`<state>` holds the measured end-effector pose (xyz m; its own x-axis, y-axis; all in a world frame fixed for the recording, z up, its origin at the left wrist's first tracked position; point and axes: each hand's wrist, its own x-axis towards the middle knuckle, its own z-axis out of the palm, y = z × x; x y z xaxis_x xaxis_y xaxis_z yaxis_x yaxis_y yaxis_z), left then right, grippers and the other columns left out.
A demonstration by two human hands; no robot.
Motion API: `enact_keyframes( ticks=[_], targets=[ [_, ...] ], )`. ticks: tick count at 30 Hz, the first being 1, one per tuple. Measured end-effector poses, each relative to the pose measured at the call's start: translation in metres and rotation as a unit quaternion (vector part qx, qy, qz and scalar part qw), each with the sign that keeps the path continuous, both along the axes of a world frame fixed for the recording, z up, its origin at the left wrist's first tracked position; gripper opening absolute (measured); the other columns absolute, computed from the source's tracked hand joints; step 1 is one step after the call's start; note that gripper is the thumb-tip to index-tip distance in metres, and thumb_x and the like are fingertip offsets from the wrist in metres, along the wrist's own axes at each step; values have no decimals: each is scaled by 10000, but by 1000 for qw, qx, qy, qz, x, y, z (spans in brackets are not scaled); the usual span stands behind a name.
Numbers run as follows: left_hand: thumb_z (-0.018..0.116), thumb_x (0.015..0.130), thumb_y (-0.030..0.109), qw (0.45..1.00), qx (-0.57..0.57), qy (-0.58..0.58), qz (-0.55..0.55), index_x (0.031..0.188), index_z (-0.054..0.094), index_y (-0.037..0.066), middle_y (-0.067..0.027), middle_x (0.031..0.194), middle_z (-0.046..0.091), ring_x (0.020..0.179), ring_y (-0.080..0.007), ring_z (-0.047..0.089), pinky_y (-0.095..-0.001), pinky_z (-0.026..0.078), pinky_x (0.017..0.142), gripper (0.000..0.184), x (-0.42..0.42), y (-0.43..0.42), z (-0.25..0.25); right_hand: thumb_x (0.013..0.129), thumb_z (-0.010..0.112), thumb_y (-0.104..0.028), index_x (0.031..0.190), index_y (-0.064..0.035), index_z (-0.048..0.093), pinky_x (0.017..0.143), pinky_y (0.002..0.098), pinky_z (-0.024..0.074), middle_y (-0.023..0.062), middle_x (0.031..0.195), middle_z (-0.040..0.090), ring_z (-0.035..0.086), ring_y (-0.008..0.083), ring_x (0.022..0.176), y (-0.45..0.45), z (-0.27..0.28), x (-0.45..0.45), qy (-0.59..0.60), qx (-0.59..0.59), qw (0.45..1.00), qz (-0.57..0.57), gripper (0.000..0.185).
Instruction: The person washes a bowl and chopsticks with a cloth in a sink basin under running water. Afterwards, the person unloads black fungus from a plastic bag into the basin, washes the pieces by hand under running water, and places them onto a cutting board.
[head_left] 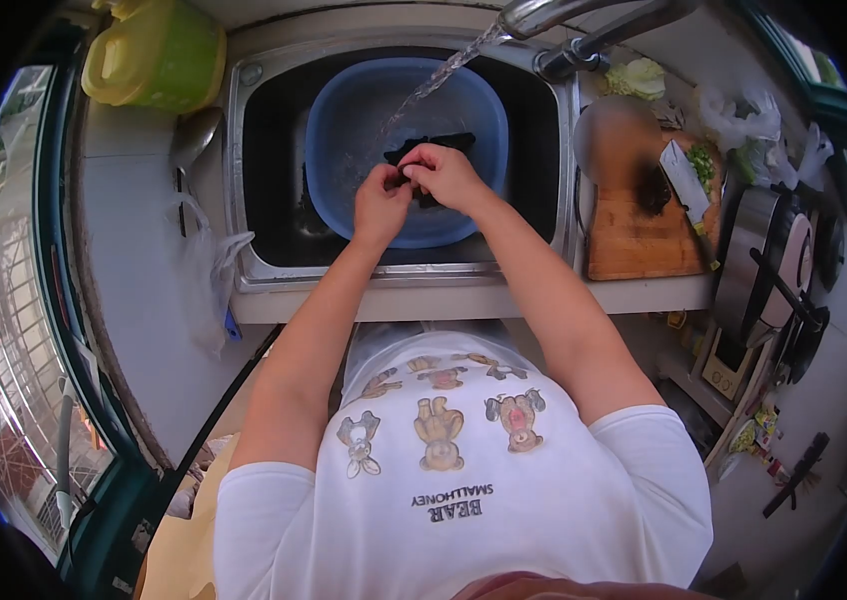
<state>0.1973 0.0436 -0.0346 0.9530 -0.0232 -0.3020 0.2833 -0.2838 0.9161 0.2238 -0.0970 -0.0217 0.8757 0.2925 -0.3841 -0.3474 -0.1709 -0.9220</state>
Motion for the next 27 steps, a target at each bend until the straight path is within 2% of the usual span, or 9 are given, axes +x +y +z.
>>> enact_keyframes(
  ticks=[3,7,9,13,15,19,22,25,27],
  targets=[
    [580,757,36,994,-74,-56,63,956,557,12,-121,832,633,745,-186,628,-271,481,662,201,-6,5,-2,830,540,-66,1004,22,575,567,223,435,61,771,604,542,99,640,8,8,5,75,50,996,10,199],
    [517,768,-51,998,-40,-25,40,1032,517,-5,-83,881,605,827,-139,593,-233,476,697,269,-6,19,4,840,539,-85,987,29,571,550,224,431,64,770,609,549,100,640,18,10,9,140,115,984,-2,188],
    [523,769,-51,999,-8,-34,16,1064,495,-10,-90,908,601,848,-140,587,-231,476,685,298,-3,27,8,844,541,-101,954,5,568,542,211,423,51,749,599,538,96,625,25,15,12,107,86,991,6,155],
    [577,737,-32,995,-67,-45,61,1058,510,9,-110,900,623,768,-153,604,-246,468,685,330,3,28,9,850,554,-145,886,-45,548,520,195,400,27,702,571,513,81,599,44,11,13,54,27,997,-44,107],
    [584,729,-40,983,-134,-53,118,1049,516,7,-96,901,619,761,-137,589,-240,464,680,331,6,26,9,846,565,-158,860,-62,539,512,194,396,16,682,552,505,79,586,48,11,15,103,74,989,-81,101],
    [595,719,-45,978,-147,-24,144,1040,521,5,-81,898,605,772,-122,566,-233,456,680,333,7,31,14,842,563,-160,835,-82,531,488,193,386,13,678,547,510,79,574,47,22,13,184,174,959,-125,84],
    [598,717,-42,979,-142,-23,143,1029,529,5,-79,892,598,774,-125,562,-232,452,681,323,8,32,13,840,536,-122,833,-78,518,477,207,402,30,701,569,519,95,557,47,35,10,186,141,959,-163,48],
    [602,716,-36,985,-100,-10,137,1018,540,4,-75,880,594,774,-128,562,-237,453,680,311,8,34,15,830,513,-87,834,-81,511,474,231,419,40,716,578,522,103,549,44,20,14,101,130,957,-241,7],
    [605,716,-29,985,-102,4,136,1008,548,4,-73,875,593,776,-133,563,-242,454,685,299,7,36,16,849,502,-96,842,-78,511,471,228,400,43,731,566,520,103,567,40,16,15,59,115,970,-207,21]
  ],
)
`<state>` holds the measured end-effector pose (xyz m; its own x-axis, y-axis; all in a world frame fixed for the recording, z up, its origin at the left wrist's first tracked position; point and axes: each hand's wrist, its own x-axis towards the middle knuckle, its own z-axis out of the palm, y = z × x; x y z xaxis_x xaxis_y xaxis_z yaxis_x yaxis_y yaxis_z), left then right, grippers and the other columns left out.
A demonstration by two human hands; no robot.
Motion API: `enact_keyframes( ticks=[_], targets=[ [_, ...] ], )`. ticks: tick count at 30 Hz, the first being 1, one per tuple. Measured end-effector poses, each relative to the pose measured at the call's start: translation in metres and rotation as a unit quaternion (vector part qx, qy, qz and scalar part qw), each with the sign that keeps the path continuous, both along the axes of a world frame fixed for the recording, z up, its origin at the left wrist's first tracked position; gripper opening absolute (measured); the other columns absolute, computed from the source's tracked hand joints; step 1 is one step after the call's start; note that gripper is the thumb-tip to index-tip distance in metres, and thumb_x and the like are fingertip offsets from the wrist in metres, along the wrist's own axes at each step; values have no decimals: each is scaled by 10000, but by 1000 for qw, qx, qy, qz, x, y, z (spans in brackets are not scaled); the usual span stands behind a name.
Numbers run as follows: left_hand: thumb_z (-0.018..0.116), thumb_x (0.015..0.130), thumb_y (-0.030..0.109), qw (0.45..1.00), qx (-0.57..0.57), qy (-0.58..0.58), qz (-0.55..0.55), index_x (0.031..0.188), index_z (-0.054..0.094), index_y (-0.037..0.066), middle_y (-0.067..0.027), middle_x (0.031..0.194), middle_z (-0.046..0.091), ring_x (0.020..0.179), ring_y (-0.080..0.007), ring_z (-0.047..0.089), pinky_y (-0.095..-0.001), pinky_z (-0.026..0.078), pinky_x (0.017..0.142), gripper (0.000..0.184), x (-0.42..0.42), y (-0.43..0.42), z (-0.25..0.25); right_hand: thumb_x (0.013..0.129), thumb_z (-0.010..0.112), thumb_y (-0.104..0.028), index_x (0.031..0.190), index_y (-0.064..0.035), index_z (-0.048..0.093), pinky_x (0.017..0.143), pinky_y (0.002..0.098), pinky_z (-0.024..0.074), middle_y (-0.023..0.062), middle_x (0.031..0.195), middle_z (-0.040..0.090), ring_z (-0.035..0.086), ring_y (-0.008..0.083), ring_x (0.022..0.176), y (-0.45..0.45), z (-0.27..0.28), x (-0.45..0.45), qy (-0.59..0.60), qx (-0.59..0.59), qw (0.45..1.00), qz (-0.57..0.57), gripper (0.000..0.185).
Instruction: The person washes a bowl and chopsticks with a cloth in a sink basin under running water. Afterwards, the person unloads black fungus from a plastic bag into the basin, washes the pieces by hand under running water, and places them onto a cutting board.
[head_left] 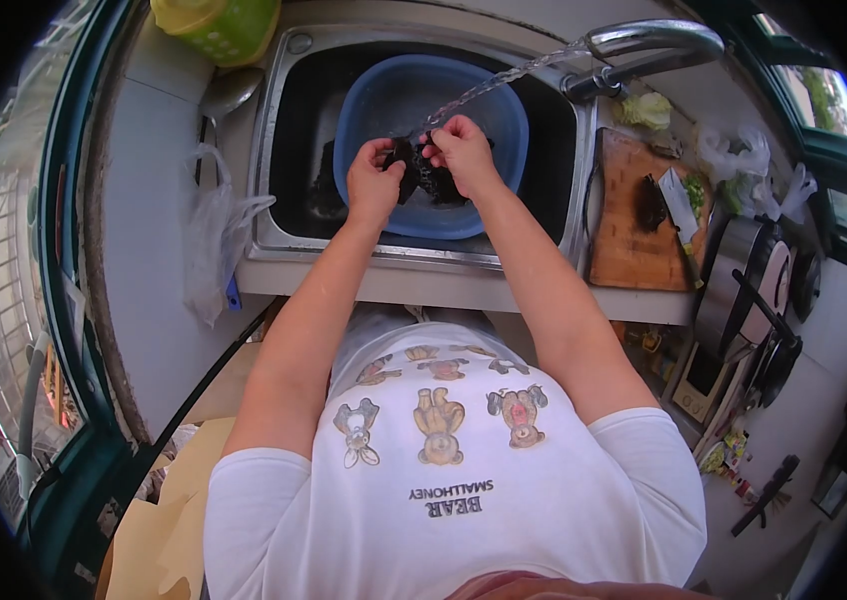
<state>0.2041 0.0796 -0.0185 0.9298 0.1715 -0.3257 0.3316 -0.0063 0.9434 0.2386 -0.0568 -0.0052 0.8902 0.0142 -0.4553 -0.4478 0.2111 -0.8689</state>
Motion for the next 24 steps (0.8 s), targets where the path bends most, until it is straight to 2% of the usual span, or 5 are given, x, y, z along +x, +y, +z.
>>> enact_keyframes(
  ticks=[9,13,17,19,24],
  targets=[
    [537,771,-20,999,-45,4,-27,1066,563,-22,-117,961,620,826,-135,593,-241,462,732,296,-10,-15,20,844,535,-207,945,-13,572,735,351,449,177,881,613,590,281,825,24,-14,-16,-150,-285,943,86,222],
    [483,789,-50,991,-110,-71,-4,1085,543,-23,-134,1031,599,856,-160,594,-264,478,730,303,-16,-19,10,859,518,-212,968,-3,567,718,331,442,150,899,606,579,237,814,16,-28,-5,-80,-214,973,38,241],
    [539,794,24,978,154,-136,-48,1074,543,19,-129,1028,576,879,-147,560,-248,455,768,280,-7,-8,22,887,484,-208,943,-3,583,698,292,427,95,802,596,533,155,740,18,-29,-6,-70,-65,995,21,235],
    [566,781,43,863,424,-272,-43,1040,557,32,-130,953,592,814,-150,567,-243,462,735,259,1,-2,14,899,472,-210,939,2,583,696,275,418,73,784,584,500,122,725,21,-8,-6,-45,-19,999,19,243],
    [578,792,77,984,137,-19,-114,931,588,4,-107,766,599,659,-160,585,-262,499,590,158,11,6,2,851,541,-269,922,2,556,724,341,433,141,874,580,550,255,809,8,-8,3,-126,-319,930,132,281]
  ],
)
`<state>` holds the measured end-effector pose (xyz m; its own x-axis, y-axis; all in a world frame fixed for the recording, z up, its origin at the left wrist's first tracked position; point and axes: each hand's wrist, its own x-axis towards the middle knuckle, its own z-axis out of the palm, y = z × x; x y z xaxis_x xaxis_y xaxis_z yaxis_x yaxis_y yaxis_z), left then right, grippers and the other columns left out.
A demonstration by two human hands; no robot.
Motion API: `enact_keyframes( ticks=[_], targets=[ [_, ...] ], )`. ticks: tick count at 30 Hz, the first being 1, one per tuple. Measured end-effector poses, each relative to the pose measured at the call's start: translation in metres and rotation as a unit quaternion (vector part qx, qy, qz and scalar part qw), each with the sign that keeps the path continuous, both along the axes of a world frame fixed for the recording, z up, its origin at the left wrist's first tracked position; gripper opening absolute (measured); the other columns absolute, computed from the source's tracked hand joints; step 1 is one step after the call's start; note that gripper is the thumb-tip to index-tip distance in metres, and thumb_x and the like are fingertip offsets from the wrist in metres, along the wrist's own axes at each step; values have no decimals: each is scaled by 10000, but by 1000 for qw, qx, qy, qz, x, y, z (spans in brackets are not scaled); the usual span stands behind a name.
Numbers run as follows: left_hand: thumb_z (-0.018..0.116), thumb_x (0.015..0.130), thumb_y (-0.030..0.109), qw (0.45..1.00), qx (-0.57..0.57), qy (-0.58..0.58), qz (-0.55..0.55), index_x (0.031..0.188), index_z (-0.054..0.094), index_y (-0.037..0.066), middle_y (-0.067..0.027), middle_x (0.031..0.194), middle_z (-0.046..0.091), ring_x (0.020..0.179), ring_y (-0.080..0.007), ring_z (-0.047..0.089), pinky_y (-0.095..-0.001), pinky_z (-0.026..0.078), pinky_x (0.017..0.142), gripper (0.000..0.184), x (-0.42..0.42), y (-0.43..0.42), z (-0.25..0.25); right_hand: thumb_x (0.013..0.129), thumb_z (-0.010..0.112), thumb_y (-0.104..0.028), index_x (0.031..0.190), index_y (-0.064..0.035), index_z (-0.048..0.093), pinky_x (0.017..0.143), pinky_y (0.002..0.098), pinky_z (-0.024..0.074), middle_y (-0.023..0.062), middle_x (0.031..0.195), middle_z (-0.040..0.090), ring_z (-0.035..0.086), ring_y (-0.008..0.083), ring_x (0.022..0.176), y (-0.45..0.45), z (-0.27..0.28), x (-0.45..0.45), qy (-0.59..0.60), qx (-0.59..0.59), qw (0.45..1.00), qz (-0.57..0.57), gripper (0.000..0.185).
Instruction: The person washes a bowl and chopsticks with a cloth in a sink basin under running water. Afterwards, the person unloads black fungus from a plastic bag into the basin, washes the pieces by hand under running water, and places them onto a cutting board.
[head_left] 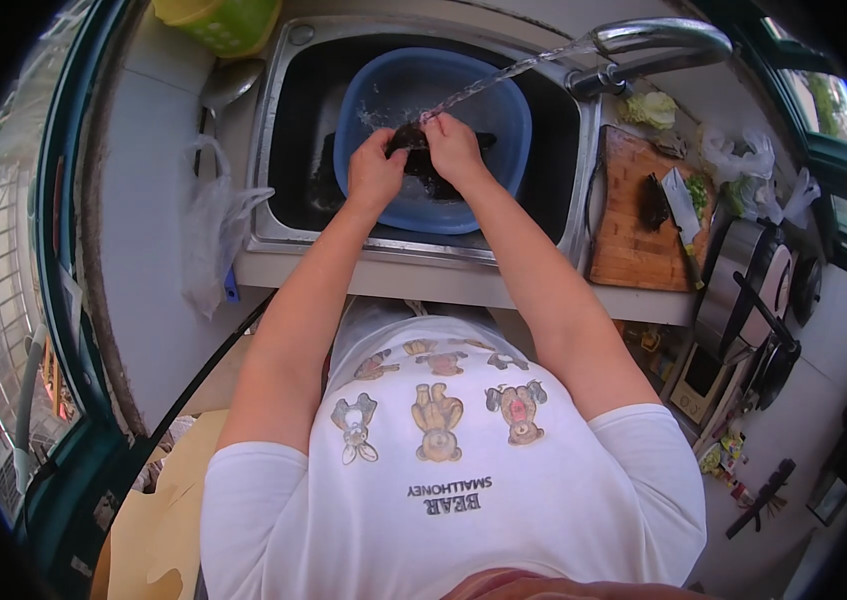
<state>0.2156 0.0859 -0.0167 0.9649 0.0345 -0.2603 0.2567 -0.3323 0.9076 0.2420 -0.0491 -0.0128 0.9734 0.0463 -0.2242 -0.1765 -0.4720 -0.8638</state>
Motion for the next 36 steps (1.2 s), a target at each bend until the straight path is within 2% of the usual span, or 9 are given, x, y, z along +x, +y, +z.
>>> enact_keyframes(
  ticks=[4,11,14,20,23,26,29,33,36],
  targets=[
    [535,843,123,992,-76,98,26,908,594,-24,-85,764,596,631,-145,572,-243,508,537,171,2,-4,7,790,611,-293,895,-5,543,721,400,442,191,942,547,547,364,830,-7,5,-11,-146,-107,978,108,314],
    [477,899,266,983,-67,148,-81,915,608,-12,-60,741,581,601,-122,544,-236,464,481,307,12,0,11,809,554,-167,786,-14,533,682,416,437,176,838,544,534,372,785,-18,-2,-15,-189,-102,962,169,156],
    [476,902,275,982,-102,154,-39,919,611,2,-39,731,578,594,-105,524,-230,427,478,305,12,-4,21,831,526,-168,788,-5,551,661,386,437,189,802,558,539,361,793,-14,-10,-11,-191,-57,975,93,171],
    [505,890,268,946,-271,165,70,951,580,16,-31,771,584,618,-96,526,-217,424,538,269,10,-14,9,872,502,-199,897,-1,590,655,318,430,139,795,603,569,217,729,2,-27,-13,37,202,968,-146,218],
    [530,873,254,951,-283,111,60,951,569,15,-35,803,587,674,-96,537,-219,432,574,255,12,-17,0,858,538,-213,882,-7,600,649,304,428,84,743,594,543,165,702,6,-13,-13,81,266,952,-129,216],
    [577,839,225,990,-48,135,1,950,568,15,-31,809,590,725,-98,543,-227,428,616,238,16,-15,16,843,569,-205,879,-10,597,656,293,428,67,778,597,535,157,728,7,4,-10,110,186,975,-57,200],
    [603,813,198,995,22,78,50,947,570,25,-35,791,584,695,-99,528,-229,407,592,221,10,-21,14,858,547,-163,915,-8,568,667,291,435,72,839,586,535,164,732,15,-4,1,80,214,965,-130,167],
    [588,830,225,962,-215,148,76,898,573,18,-47,707,563,581,-105,468,-244,369,528,219,-13,-29,12,915,445,-128,966,-13,498,679,338,471,111,889,560,551,216,683,18,-4,20,164,437,824,-322,136],
    [565,851,249,965,-176,172,90,872,569,11,-35,656,555,519,-112,445,-260,366,500,238,-18,-31,10,939,387,-151,985,-7,449,671,378,492,145,874,556,570,249,698,21,12,15,244,511,751,-341,164]
  ],
)
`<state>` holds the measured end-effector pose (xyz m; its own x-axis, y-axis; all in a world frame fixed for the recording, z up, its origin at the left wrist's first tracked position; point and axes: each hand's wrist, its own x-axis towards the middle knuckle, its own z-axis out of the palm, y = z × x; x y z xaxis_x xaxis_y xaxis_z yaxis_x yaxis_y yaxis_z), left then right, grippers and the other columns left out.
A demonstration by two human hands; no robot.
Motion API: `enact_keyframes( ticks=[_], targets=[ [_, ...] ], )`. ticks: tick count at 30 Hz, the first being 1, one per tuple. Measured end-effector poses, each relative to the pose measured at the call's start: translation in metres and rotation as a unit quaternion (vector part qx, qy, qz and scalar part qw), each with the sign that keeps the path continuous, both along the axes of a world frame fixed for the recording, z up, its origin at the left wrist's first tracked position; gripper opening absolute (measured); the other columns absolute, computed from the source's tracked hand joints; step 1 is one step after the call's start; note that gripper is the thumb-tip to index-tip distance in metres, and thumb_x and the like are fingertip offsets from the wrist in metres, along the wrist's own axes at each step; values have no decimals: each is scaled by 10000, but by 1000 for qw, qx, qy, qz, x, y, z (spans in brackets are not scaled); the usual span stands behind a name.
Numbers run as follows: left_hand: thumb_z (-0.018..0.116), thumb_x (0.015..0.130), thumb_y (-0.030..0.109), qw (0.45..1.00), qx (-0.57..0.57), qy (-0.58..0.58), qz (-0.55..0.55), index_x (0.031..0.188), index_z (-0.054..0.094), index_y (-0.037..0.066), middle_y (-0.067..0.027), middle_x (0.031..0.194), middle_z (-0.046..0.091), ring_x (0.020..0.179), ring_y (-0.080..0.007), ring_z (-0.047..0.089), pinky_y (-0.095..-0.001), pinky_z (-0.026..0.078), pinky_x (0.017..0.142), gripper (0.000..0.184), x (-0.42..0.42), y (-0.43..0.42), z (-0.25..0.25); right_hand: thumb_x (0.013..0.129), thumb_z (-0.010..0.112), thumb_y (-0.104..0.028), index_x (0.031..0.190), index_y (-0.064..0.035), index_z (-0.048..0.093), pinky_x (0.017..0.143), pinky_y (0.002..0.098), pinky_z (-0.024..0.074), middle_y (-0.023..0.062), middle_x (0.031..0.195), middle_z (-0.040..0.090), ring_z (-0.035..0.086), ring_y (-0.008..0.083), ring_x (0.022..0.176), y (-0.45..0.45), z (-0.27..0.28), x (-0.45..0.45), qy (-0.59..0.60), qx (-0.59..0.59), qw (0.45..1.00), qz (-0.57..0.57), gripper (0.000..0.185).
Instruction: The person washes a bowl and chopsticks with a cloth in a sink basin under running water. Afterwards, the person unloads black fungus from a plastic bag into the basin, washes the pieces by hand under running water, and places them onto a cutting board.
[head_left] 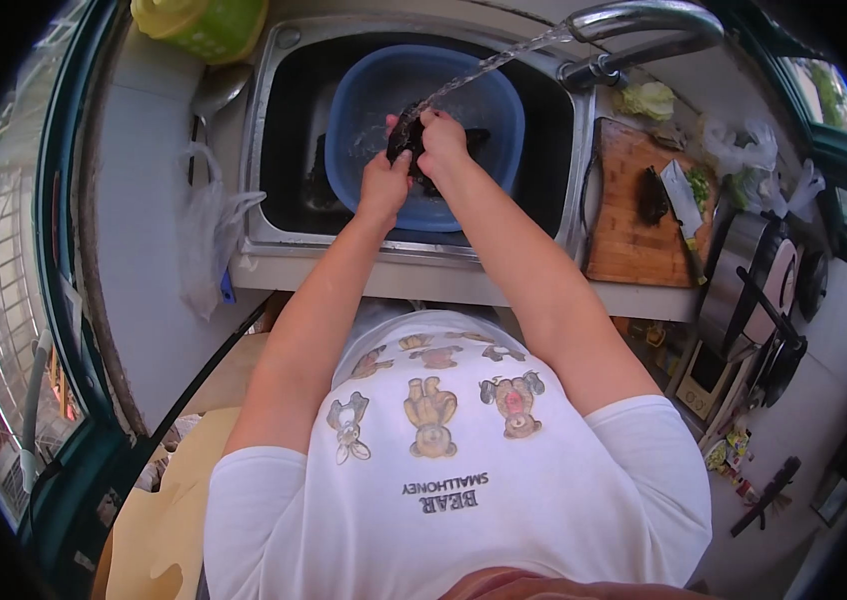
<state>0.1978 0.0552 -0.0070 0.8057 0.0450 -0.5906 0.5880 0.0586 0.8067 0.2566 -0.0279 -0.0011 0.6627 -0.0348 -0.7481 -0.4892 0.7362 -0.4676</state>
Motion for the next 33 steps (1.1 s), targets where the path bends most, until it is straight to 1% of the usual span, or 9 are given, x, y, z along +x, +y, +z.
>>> enact_keyframes(
  ticks=[3,6,12,17,23,26,28,29,33],
  targets=[
    [529,873,258,973,225,-9,-41,826,556,21,-18,598,523,471,-107,419,-250,343,464,243,10,7,-29,956,313,-186,1015,10,375,629,419,507,172,838,540,583,288,686,7,-15,-7,-13,49,999,0,214],
    [501,889,247,975,217,2,-52,809,535,13,-8,570,490,474,-106,412,-243,343,469,249,8,14,-36,957,305,-203,1000,-8,373,617,437,511,154,814,522,577,281,689,15,-15,-6,-7,29,999,21,211],
    [436,901,99,989,-150,-4,9,913,490,-11,-40,701,517,587,-116,450,-227,385,556,123,-8,12,11,949,334,-190,972,-38,397,629,470,524,124,779,491,525,232,637,7,-18,1,13,73,997,-37,166],
    [444,888,59,972,-235,-6,10,937,495,3,-52,774,548,650,-107,483,-203,401,597,91,-6,24,19,938,367,-173,948,-35,426,613,455,534,110,777,485,506,209,619,3,0,3,-62,134,989,-32,151],
    [498,887,147,981,-179,62,-36,912,543,24,-35,771,580,648,-86,502,-194,407,573,133,-3,31,11,931,392,-182,989,-36,473,546,335,470,67,766,508,509,184,594,-5,-8,7,-65,-114,991,-6,177],
    [503,884,181,983,-155,94,-32,924,553,40,-26,770,586,639,-78,506,-190,402,554,155,-7,34,12,920,409,-195,952,-20,492,553,347,437,91,777,569,555,251,620,-8,6,9,-98,-345,933,12,197],
    [501,882,189,985,-132,112,-24,945,555,52,-26,774,588,638,-80,511,-188,398,548,160,-10,33,11,899,438,-189,902,2,498,616,405,437,169,793,602,577,348,696,-17,5,5,-226,-625,746,47,201],
    [499,881,188,986,-117,118,-20,955,556,58,-26,777,588,639,-81,513,-188,397,547,160,-10,32,8,872,462,-161,872,11,505,677,455,425,232,787,586,557,412,767,-21,6,2,-247,-639,724,81,178],
    [502,880,185,985,-100,132,-43,1003,552,62,-36,802,583,679,-99,523,-200,398,578,181,-8,29,-4,855,470,-169,855,0,519,702,480,435,220,800,592,564,399,778,-44,-18,-22,-235,-690,617,296,176]
  ],
)
